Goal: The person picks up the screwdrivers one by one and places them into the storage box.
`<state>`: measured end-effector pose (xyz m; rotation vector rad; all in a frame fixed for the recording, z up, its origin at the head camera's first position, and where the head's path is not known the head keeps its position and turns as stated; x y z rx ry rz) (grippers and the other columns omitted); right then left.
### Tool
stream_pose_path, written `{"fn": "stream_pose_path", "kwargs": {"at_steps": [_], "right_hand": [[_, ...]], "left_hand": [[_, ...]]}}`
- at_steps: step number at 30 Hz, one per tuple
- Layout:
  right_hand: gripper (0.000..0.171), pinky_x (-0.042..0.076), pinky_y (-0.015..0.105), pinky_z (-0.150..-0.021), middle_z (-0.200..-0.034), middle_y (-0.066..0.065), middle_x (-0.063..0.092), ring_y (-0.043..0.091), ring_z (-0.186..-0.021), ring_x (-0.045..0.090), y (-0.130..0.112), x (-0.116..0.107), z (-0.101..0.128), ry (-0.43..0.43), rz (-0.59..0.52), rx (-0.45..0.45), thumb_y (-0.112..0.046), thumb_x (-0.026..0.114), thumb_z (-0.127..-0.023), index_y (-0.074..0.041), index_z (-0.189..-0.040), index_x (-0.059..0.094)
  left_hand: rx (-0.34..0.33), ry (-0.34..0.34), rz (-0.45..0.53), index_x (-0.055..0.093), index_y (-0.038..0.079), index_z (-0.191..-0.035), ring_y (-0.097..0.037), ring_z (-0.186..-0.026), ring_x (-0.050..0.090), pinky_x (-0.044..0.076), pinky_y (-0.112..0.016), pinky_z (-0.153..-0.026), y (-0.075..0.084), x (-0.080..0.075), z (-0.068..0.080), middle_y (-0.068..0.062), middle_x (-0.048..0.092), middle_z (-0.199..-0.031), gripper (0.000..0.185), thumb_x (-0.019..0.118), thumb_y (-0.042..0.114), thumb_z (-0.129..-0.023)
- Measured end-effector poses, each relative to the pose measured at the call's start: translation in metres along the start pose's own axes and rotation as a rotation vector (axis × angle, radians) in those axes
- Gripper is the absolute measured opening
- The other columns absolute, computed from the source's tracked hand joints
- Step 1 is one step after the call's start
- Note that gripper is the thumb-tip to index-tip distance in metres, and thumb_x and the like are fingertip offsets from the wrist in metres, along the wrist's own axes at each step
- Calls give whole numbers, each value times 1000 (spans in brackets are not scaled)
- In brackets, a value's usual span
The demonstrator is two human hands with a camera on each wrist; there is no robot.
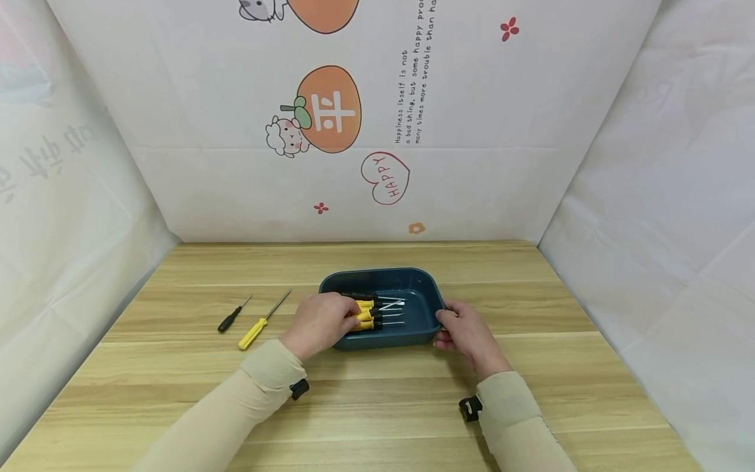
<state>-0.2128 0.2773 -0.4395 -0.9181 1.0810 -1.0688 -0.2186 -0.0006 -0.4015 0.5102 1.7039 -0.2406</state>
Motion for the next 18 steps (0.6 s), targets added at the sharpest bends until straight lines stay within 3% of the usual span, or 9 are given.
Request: {"fn": "stream_pose_path", "kwargs": {"at_steps": [11,18], "right_hand": [[47,62,29,-71,-90,5,55,12,-74,57,-1,0,0,0,-2,-7,-18,46,-111,5,-152,41],[47,62,30,-71,-90,5,55,12,-74,57,-1,0,1,3,-3,-5,-19,46,-111,4,-152,43]], "left_hand": [[18,-38,-11,83,27,-101,-8,-82,67,47,-34,-76,4,6,-4,13,78,-97,14,78,39,-94],[24,-72,0,84,28,-99,-8,-83,69,53,-41,-86,4,10,-8,14,78,-96,13,81,38,-91]]}}
Point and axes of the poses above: each hand's wrist, its own z-axis away from the middle knuckle, its own x-axis out of the palm, y = z × x, the point moved 3 cm from there along -z, towards the middle knuckle
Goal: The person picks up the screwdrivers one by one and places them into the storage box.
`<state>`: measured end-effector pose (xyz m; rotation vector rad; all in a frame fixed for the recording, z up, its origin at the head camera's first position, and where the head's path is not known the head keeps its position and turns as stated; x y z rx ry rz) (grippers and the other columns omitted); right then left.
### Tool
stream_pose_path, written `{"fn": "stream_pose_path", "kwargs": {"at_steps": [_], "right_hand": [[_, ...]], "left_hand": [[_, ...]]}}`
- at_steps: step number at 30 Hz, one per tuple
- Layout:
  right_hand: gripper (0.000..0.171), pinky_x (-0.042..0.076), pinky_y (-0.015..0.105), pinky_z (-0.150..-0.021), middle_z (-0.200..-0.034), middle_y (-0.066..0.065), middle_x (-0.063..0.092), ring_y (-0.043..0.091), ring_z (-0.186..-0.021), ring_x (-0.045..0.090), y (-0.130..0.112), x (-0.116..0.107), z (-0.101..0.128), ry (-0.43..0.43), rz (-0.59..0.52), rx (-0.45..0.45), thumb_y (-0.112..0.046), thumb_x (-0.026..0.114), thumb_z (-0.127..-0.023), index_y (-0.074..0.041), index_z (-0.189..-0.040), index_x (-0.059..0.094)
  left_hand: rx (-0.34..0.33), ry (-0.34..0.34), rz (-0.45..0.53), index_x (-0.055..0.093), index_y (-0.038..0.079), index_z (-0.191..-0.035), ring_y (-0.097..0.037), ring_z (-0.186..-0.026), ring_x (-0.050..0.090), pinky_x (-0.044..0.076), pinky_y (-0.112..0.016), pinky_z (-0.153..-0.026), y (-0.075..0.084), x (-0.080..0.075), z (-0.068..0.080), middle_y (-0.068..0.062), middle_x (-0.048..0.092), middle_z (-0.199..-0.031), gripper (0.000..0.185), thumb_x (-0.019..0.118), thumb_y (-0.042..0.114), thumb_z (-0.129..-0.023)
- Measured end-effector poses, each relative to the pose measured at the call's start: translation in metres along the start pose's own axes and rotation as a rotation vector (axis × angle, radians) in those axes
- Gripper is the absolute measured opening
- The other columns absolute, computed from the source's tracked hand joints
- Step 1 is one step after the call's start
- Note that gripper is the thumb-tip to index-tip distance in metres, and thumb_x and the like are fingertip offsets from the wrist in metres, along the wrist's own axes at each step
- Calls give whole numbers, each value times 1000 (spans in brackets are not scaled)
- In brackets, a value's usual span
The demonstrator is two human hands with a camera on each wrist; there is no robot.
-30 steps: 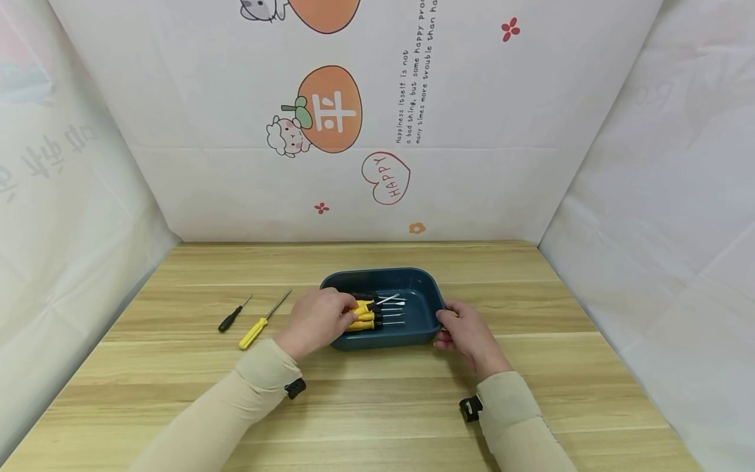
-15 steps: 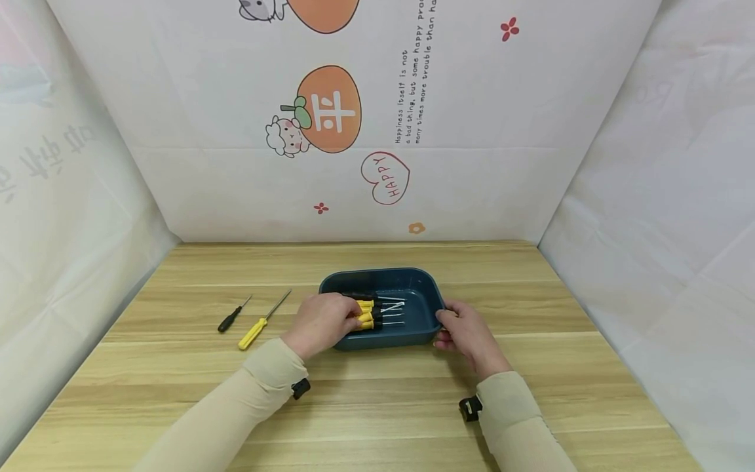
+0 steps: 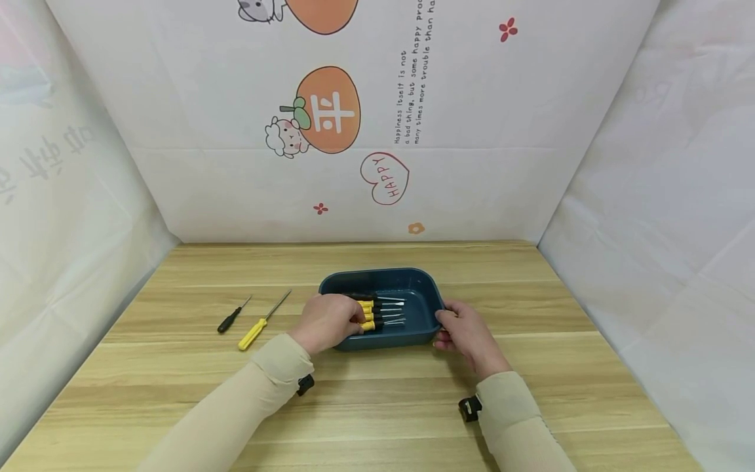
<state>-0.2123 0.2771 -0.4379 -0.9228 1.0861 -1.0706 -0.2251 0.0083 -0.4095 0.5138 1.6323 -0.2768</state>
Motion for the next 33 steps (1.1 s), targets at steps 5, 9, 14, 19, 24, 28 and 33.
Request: {"fn": "stream_pose_path", "kwargs": {"at_steps": [5,9,14,19,24,28,33], "right_hand": [[47,62,30,-71,-90,5,55,13,-75,57,-1,0,1,1,0,0,-18,46,-111,4,-152,42],[48,62,30,-71,-90,5,55,13,-75,57,-1,1,1,-3,-2,4,-19,46,-111,4,-153,41],[48,62,30,-71,-90,4,54,13,-75,57,0,0,0,-8,0,5,-19,46,-111,4,-153,41],[48,62,30,-71,-90,5,54,13,-75,57,0,0,0,-5,3,7,-19,46,-111,4,-153,41],[48,62,30,-71,-91,5,55,13,-75,57,0,0,0,-3,7,6,-19,46,-111,4,-154,40],[48,62,30,-71,-90,5,55,12,-74,57,0,1,0,0,7,5,-19,46,-111,4,-153,40],[46,62,29,-70,-88,4,55,12,-73,57,-1,1,0,5,6,3,-18,46,-111,5,-151,42]], "left_hand": [[10,-28,-12,84,29,-94,-7,-81,68,55,-43,-88,1,0,-4,15,77,-93,11,82,39,-90],[19,-49,-28,83,30,-91,-6,-80,66,54,-39,-82,2,0,-7,16,76,-91,10,84,40,-88],[23,-77,-25,82,30,-92,-6,-80,65,54,-35,-78,2,1,-10,16,75,-92,10,84,39,-88],[33,-89,-14,81,30,-91,-5,-77,64,54,-32,-72,2,2,-12,16,74,-93,9,84,38,-88],[32,-98,-33,79,30,-89,-5,-76,63,54,-31,-70,3,2,-14,16,74,-92,8,85,37,-88],[24,-115,-59,79,31,-90,-5,-75,63,55,-32,-70,3,4,-16,17,74,-91,8,84,37,-89],[6,-149,-70,78,30,-89,-5,-73,61,55,-32,-70,3,5,-17,17,71,-88,7,83,36,-90]]}}
Point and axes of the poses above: each hand's wrist, its own z-axis away from the middle knuckle, its own x-axis out of the palm, y = z × x, the point moved 3 cm from there along -z, towards the middle knuckle
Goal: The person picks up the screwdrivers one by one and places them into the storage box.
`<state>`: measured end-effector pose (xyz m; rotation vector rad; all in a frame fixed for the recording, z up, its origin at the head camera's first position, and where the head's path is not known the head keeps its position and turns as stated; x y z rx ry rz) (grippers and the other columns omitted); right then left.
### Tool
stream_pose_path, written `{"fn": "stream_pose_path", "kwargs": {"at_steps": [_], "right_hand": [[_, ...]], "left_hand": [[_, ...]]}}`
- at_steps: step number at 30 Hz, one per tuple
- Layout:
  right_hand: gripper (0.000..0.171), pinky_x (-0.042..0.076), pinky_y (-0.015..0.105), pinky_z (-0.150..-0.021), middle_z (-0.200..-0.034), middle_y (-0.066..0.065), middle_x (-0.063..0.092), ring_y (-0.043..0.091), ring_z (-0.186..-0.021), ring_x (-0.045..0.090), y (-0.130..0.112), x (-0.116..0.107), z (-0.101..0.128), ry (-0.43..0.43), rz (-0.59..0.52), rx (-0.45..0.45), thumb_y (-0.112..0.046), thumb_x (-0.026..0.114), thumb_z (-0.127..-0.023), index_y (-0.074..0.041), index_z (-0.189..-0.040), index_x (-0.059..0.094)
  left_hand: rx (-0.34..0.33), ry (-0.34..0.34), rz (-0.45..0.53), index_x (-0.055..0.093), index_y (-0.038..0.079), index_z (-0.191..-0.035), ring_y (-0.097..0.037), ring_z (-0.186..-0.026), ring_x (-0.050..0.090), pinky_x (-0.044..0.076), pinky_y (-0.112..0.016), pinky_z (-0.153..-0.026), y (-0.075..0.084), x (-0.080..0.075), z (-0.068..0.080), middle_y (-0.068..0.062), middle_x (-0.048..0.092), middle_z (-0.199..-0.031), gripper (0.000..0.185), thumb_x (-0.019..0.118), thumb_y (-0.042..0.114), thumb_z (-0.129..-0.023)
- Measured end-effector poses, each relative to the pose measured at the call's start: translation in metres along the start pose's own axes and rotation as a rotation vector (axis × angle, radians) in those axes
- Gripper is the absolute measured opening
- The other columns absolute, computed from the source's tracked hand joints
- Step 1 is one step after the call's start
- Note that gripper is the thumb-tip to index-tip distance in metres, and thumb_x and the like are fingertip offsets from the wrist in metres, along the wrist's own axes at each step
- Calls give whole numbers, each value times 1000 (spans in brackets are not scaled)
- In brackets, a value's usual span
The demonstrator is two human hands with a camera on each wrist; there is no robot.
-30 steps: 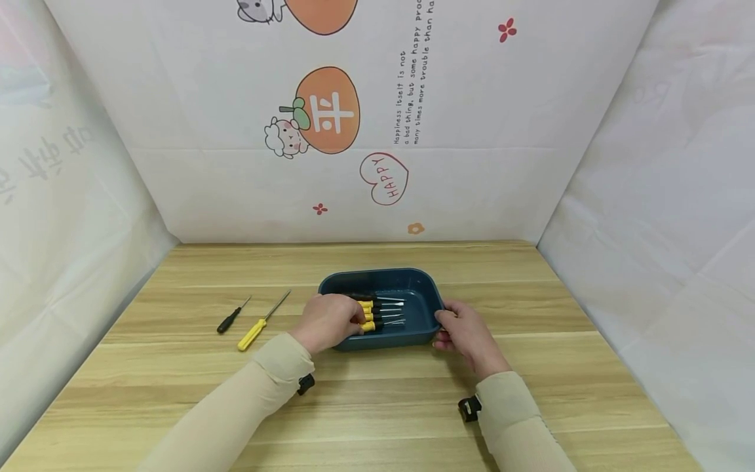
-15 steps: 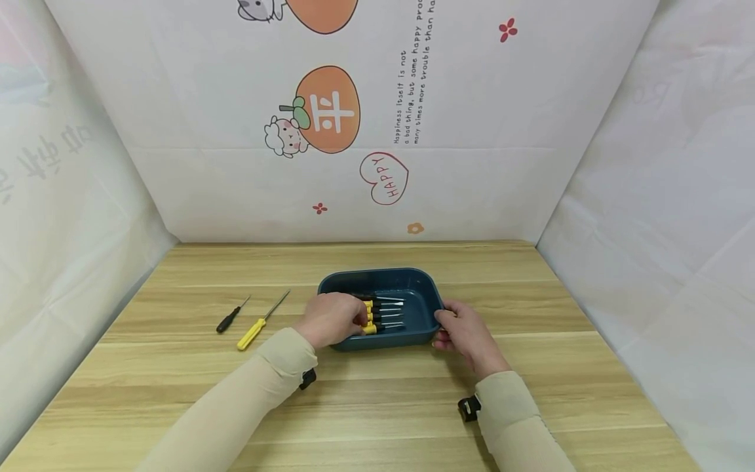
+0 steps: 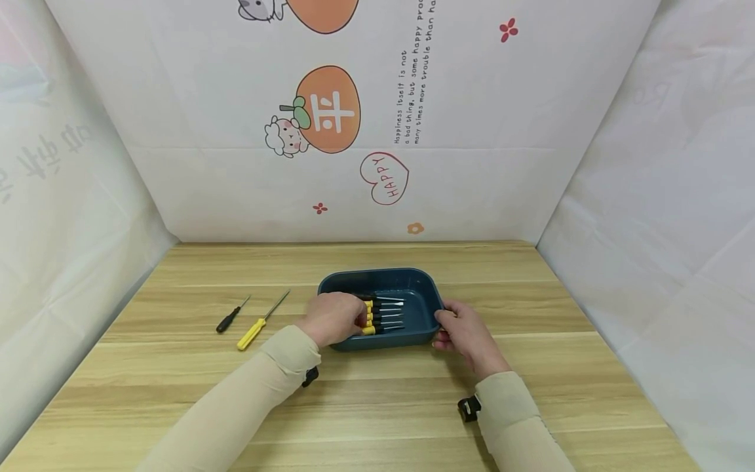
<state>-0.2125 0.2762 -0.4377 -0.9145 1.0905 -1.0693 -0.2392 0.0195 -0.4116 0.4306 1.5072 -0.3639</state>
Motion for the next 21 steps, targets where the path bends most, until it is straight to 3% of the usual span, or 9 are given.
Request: {"fn": "stream_pose_path", "kwargs": {"at_steps": [7,11,21], "right_hand": [[45,62,29,-70,-89,4,55,12,-74,57,0,0,1,2,-1,0,-19,46,-111,5,-149,43],[45,62,29,-70,-89,4,55,12,-74,57,0,0,0,3,-4,3,-19,46,-111,4,-150,43],[46,62,30,-71,-89,4,55,12,-74,58,0,1,0,3,-3,7,-19,46,-111,4,-151,42]], "left_hand": [[-17,-17,-36,76,29,-84,-7,-70,59,58,-40,-79,2,-1,-1,16,69,-81,10,82,33,-92],[-27,-19,-57,75,28,-81,-9,-68,59,57,-40,-76,3,-1,-3,13,70,-79,13,81,32,-92],[-49,-23,-101,78,24,-90,-12,-71,60,57,-39,-77,4,1,-6,9,73,-84,5,79,28,-93]]}}
Point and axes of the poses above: each hand's wrist, its own z-axis away from the middle knuckle, its own x-axis out of the palm, y = z × x, the point moved 3 cm from there along -z, towards the middle knuckle
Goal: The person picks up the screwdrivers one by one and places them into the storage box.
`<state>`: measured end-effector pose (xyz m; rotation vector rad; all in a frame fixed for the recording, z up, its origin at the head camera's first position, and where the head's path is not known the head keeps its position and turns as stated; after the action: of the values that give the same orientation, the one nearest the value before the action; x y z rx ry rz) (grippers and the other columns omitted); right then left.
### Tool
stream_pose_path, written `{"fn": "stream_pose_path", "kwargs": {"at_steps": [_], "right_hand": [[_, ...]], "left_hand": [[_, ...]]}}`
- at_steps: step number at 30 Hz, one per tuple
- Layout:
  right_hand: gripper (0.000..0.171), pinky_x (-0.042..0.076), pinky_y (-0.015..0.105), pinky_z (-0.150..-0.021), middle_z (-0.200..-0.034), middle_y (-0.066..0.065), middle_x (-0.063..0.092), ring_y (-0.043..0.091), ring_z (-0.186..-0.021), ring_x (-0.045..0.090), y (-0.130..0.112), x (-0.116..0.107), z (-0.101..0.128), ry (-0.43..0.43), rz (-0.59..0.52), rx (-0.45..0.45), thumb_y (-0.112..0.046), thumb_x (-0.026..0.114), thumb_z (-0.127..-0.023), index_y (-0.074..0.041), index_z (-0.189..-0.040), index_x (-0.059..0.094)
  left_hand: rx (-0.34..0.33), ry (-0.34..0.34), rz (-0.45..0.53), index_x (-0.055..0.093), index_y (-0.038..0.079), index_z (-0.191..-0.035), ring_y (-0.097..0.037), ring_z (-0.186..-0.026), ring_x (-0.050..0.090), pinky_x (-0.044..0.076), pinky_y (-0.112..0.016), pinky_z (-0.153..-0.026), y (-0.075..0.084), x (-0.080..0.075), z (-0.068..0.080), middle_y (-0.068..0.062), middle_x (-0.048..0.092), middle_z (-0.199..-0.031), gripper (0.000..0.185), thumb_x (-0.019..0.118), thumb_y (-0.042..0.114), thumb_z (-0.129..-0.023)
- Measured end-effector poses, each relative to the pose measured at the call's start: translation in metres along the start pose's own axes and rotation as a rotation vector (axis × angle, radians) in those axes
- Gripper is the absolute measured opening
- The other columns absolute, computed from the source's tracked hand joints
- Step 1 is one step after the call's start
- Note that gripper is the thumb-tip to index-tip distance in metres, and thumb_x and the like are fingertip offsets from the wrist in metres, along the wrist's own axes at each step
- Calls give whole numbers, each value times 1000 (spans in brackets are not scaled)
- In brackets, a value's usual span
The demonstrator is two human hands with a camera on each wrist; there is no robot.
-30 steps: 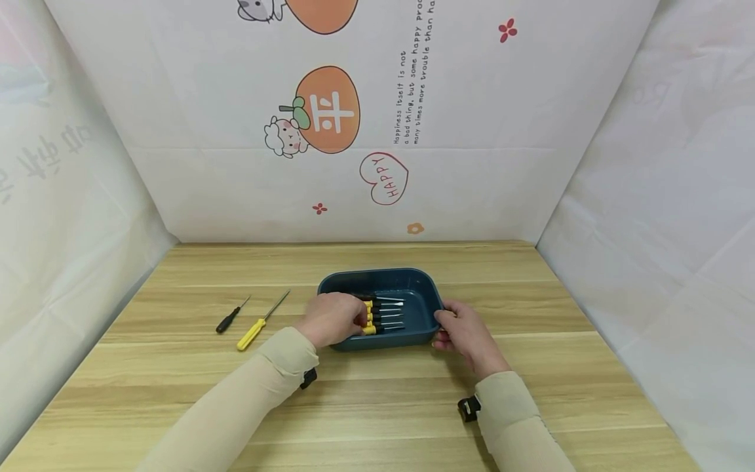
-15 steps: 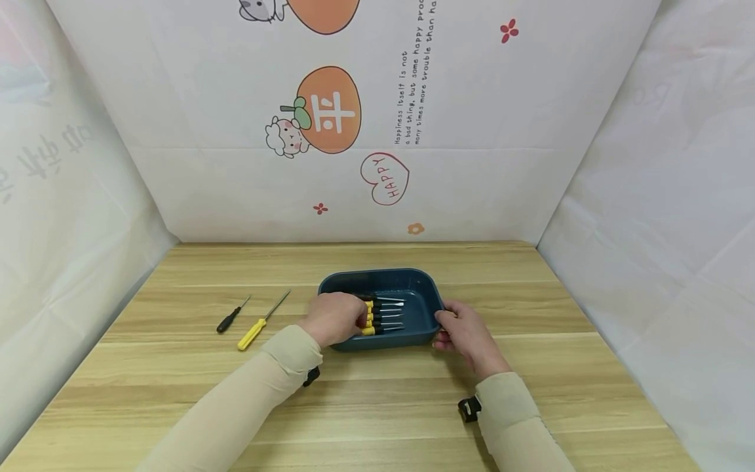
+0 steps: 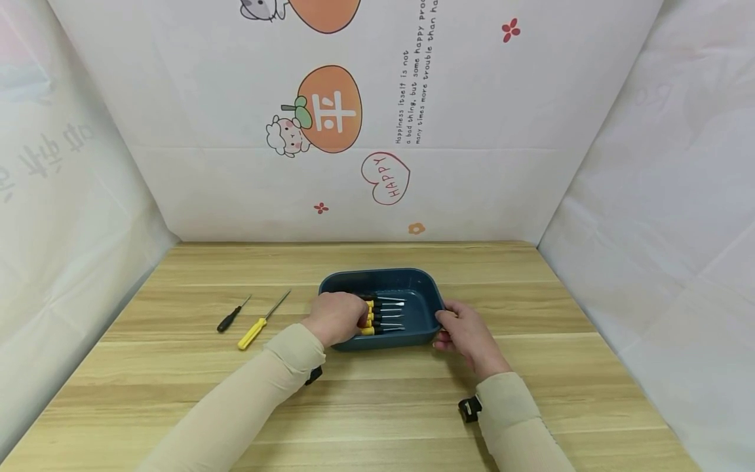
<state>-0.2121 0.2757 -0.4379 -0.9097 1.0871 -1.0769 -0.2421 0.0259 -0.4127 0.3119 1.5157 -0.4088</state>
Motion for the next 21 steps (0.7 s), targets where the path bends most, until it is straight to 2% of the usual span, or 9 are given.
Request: {"fn": "stream_pose_path", "kwargs": {"at_steps": [4,9,13,21], "right_hand": [[46,62,29,-71,-90,4,56,12,-74,58,-1,0,1,-3,0,1,-19,46,-111,4,-151,41],[47,62,29,-71,-90,5,57,12,-74,58,0,0,1,-3,-1,-1,-19,46,-111,5,-152,41],[47,62,29,-71,-90,5,57,12,-74,58,0,0,0,-1,2,-3,-19,46,-111,4,-152,41],[47,62,29,-72,-92,6,58,13,-75,58,0,-1,0,-8,3,2,-20,46,-111,4,-152,41]], "left_hand": [[-4,7,-9,76,25,-87,-12,-70,61,58,-40,-77,0,0,1,8,72,-82,7,78,27,-93],[-9,17,-24,76,26,-86,-12,-70,62,59,-45,-85,0,1,1,7,73,-81,9,76,25,-94],[-15,22,-30,76,25,-86,-12,-70,61,58,-45,-86,0,2,1,7,73,-81,7,77,25,-93],[-29,24,-28,74,22,-83,-13,-68,60,57,-43,-82,0,1,1,5,73,-82,10,76,25,-93]]}}
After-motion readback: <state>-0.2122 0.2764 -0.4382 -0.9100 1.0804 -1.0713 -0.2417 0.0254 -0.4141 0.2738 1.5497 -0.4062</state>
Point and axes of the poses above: each hand's wrist, its own z-axis away from the middle knuckle, its own x-axis out of the palm, y = z × x, the point moved 3 cm from there along -z, towards the middle knuckle
